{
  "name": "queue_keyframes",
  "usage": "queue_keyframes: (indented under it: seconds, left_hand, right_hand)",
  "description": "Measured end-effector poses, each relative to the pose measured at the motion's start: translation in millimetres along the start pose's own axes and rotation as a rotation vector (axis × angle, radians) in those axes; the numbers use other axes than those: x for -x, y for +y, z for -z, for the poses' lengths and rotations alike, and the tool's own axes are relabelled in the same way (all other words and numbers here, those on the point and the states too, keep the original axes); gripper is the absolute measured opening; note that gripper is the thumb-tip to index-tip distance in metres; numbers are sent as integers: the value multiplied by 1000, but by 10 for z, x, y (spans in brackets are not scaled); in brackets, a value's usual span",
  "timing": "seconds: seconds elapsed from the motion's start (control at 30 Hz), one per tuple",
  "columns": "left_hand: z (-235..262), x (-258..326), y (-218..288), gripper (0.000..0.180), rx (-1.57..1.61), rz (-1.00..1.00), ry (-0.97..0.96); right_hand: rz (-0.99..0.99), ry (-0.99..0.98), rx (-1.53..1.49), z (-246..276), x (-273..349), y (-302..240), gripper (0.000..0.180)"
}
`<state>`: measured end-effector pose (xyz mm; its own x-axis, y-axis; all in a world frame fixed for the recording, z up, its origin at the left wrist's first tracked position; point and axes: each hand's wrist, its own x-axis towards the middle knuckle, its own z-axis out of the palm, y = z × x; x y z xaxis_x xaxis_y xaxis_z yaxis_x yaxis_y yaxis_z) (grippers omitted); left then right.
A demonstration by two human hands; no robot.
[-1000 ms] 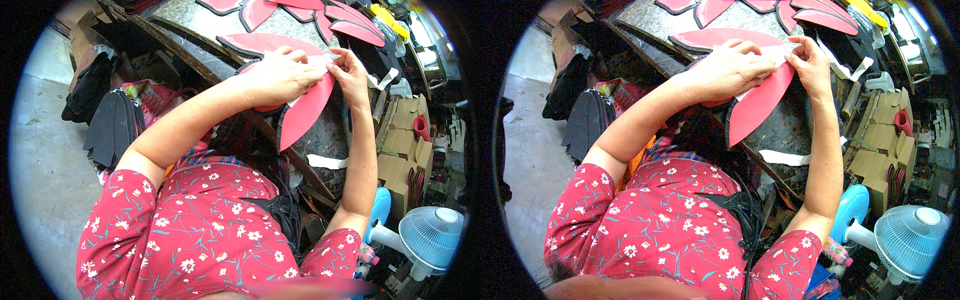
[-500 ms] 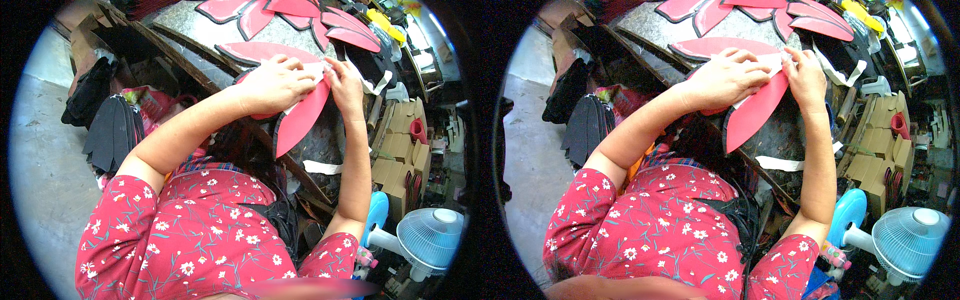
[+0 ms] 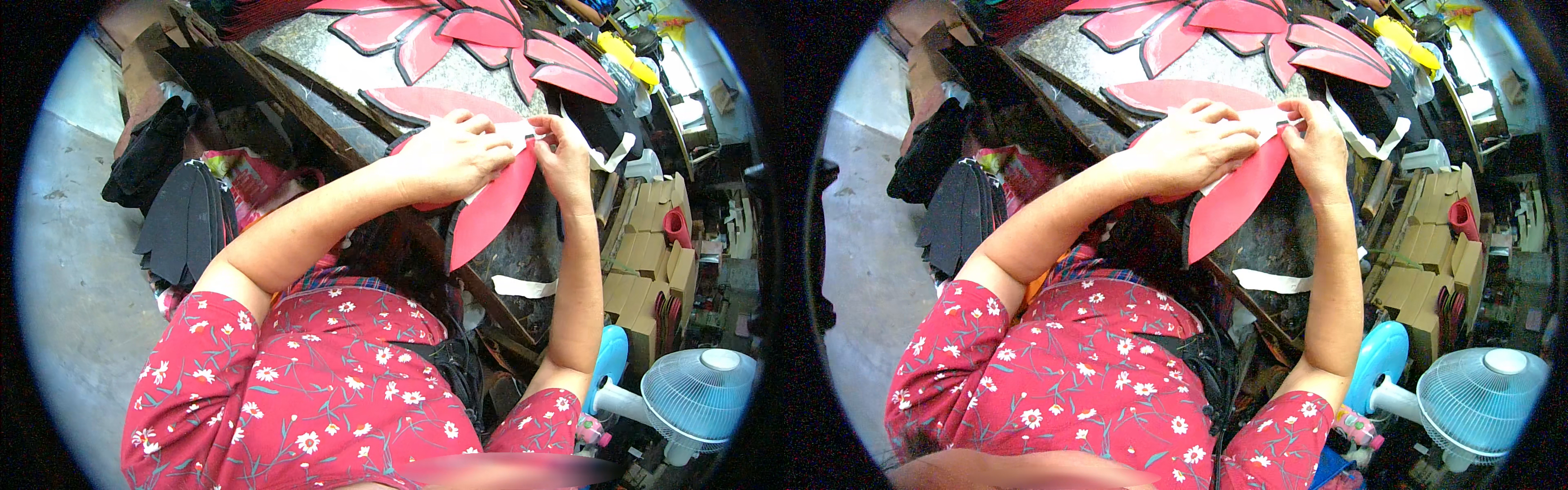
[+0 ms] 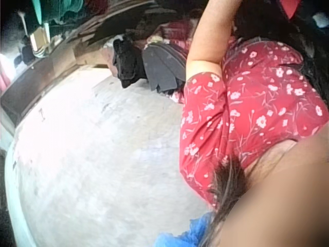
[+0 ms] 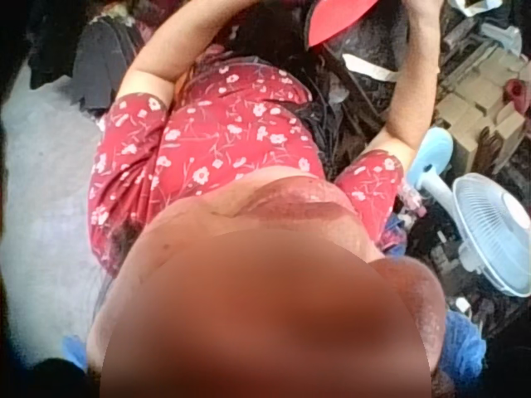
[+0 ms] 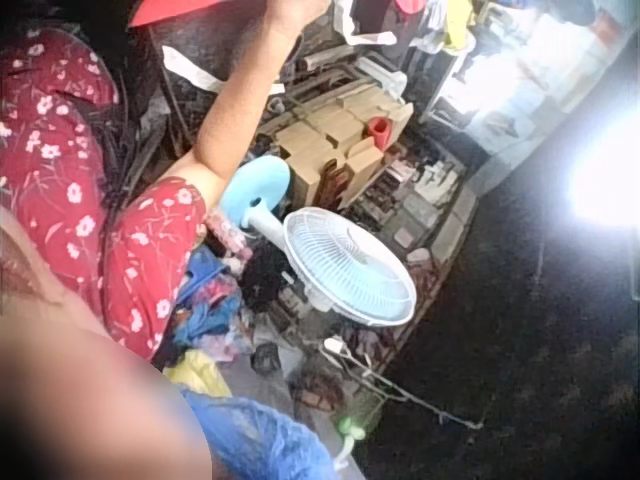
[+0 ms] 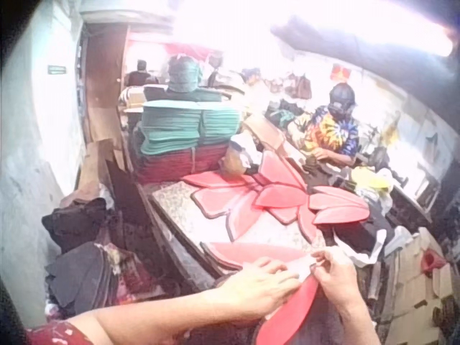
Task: The person uses scissors to trim white fabric strips and then adheres them to the edges of pink petal-shaped foam pieces. The person repeatedly picks up pieces, aligns the strips, and presses them into place on a cluttered work surface.
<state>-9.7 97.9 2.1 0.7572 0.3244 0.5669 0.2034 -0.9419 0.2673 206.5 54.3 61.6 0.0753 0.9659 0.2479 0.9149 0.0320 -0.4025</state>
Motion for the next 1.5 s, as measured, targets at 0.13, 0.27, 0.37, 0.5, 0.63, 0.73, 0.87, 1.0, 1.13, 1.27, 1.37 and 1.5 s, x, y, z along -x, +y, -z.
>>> queue_keyframes:
  seconds: [0.13, 0.27, 0.37, 0.5, 0.63, 0.73, 0.87, 1.0, 1.13, 1.27, 1.37, 1.5]
  left_hand:
    - [-30, 9, -3, 28, -8, -8, 39]
    - [-26, -4, 7, 31, -49, 8, 6]
    - [-15, -15, 12, 33, -57, 2, 1]
    - [14, -19, 8, 34, -106, -20, -52]
    - [36, -15, -3, 37, -117, -28, -90]
    - [37, -6, 2, 39, -78, -19, -67]
    - [36, -5, 6, 40, -92, -11, -65]
    - [42, -3, 7, 42, -101, -17, -76]
    - [46, -1, 9, 42, -96, -23, -50]
    - [36, -6, 4, 42, -104, -23, -47]
    - [22, -8, -3, 42, -105, -26, -40]
    - [0, -11, -11, 40, -131, -29, -41]
  right_hand:
    - [286, 67, 343, 63, 135, -28, 21]
    - [445, 117, 502, 47, 144, -52, 9]
    - [491, 169, 565, 6, 124, -96, 8]
    - [577, 194, 631, 0, 60, -185, 12]
    - [648, 201, 606, -14, 44, -200, 13]
    - [499, 163, 529, 23, 132, -96, 14]
    - [-30, -43, 11, 5, 133, 44, 15]
    - [-61, -29, -509, -56, 25, 46, 29]
    - [-20, -53, -507, -113, -66, -4, 36]
    - [-18, 10, -243, -104, -60, 5, 36]
    - [6, 47, -75, -136, -1, 8, 35]
    - [-20, 74, 70, -210, 54, -9, 37]
